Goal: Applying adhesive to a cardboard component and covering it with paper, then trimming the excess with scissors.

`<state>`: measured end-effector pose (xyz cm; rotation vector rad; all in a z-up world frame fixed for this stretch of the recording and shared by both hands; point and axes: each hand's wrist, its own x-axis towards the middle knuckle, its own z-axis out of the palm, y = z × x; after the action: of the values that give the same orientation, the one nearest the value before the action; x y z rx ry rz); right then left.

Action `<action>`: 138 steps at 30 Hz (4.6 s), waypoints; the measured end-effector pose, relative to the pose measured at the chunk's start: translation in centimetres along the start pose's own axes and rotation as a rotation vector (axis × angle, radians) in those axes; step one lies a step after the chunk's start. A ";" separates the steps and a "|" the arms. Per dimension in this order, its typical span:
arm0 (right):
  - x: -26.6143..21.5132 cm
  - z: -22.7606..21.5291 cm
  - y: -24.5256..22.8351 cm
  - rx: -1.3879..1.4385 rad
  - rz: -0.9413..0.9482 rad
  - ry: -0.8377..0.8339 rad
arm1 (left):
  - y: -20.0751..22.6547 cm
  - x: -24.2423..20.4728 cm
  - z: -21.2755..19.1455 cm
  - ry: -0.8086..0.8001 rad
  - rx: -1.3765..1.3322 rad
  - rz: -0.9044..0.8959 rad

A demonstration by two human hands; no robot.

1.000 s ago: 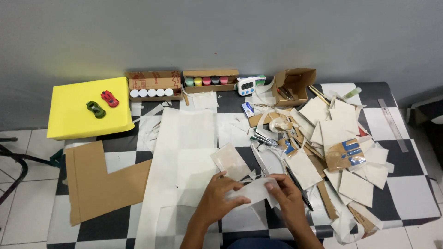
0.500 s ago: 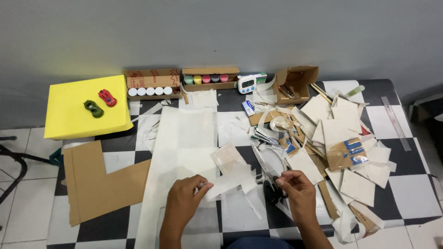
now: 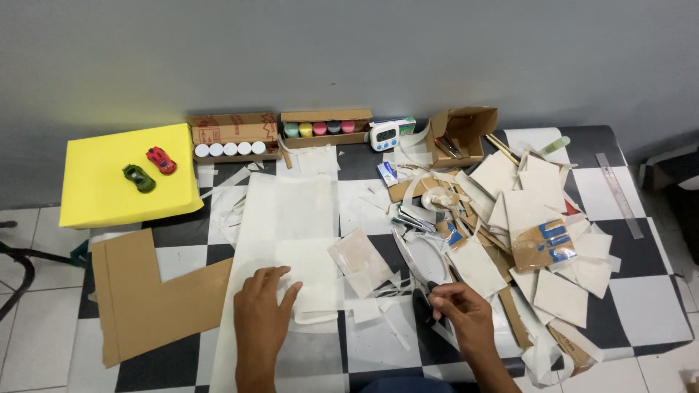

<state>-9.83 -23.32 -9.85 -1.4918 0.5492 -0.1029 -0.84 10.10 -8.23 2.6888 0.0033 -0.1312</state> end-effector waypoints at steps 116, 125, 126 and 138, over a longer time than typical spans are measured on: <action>2.3 6.9 -3.8 -0.282 0.017 -0.252 | 11.1 -5.8 10.3 0.014 -0.154 0.222; 2.8 6.8 -4.2 -0.327 0.116 -0.147 | 12.0 -6.8 11.6 0.119 -0.272 0.314; 2.9 6.9 -4.2 -0.345 0.090 -0.153 | 12.0 -6.8 11.3 0.090 -0.342 0.319; 4.2 6.5 -4.0 -0.218 0.180 -0.188 | 9.6 -6.5 7.7 0.140 -0.270 0.360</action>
<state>-2.45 -19.44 -7.36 -1.6351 0.5527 0.2425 -7.74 -1.74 -10.34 2.3782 -0.3890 0.1580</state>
